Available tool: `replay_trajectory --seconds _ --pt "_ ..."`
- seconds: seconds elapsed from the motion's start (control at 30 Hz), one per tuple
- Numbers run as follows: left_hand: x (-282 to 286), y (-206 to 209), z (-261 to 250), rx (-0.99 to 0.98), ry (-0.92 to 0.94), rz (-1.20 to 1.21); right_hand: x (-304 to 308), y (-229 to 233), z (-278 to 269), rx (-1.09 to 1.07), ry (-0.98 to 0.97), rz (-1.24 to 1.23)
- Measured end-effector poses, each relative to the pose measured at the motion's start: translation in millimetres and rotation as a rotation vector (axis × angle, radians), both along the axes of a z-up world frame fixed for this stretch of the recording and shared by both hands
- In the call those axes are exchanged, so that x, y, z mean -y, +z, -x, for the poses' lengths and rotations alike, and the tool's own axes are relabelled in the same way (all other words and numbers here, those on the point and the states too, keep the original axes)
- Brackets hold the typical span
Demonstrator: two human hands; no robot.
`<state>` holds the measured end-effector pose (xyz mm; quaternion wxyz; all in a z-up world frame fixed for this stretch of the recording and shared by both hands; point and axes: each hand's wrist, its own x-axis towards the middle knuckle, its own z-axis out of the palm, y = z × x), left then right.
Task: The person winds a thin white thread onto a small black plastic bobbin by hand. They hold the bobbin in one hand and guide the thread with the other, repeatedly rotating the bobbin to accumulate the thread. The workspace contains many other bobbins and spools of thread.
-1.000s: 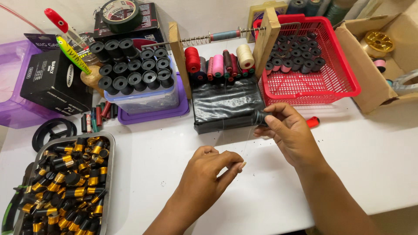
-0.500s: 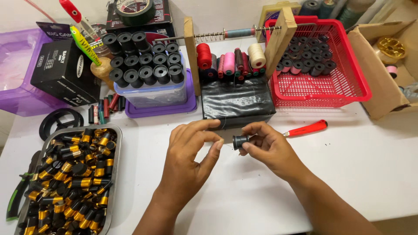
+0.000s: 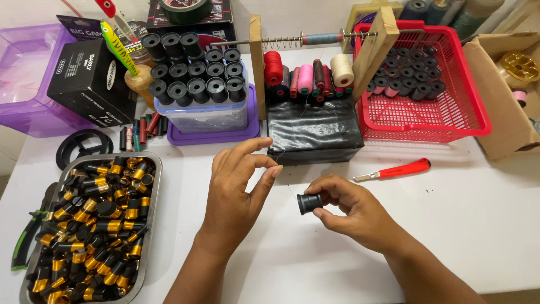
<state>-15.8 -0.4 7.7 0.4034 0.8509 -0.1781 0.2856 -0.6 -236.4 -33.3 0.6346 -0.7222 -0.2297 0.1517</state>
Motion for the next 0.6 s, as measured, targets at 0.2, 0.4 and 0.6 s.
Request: replay_trajectory --seconds 0.2,0.4,0.6 --pt "-4 -4 -3 -0.037 0.04 0.014 4 7 7 0.075 0.099 -0.04" --pt "-2 -9 -8 -0.025 -0.021 0.008 25 20 2 0.004 0.396 -0.31" --pt "11 -21 -10 0.091 -0.138 -0.067 54 29 -6 0.07 0.404 -0.426"
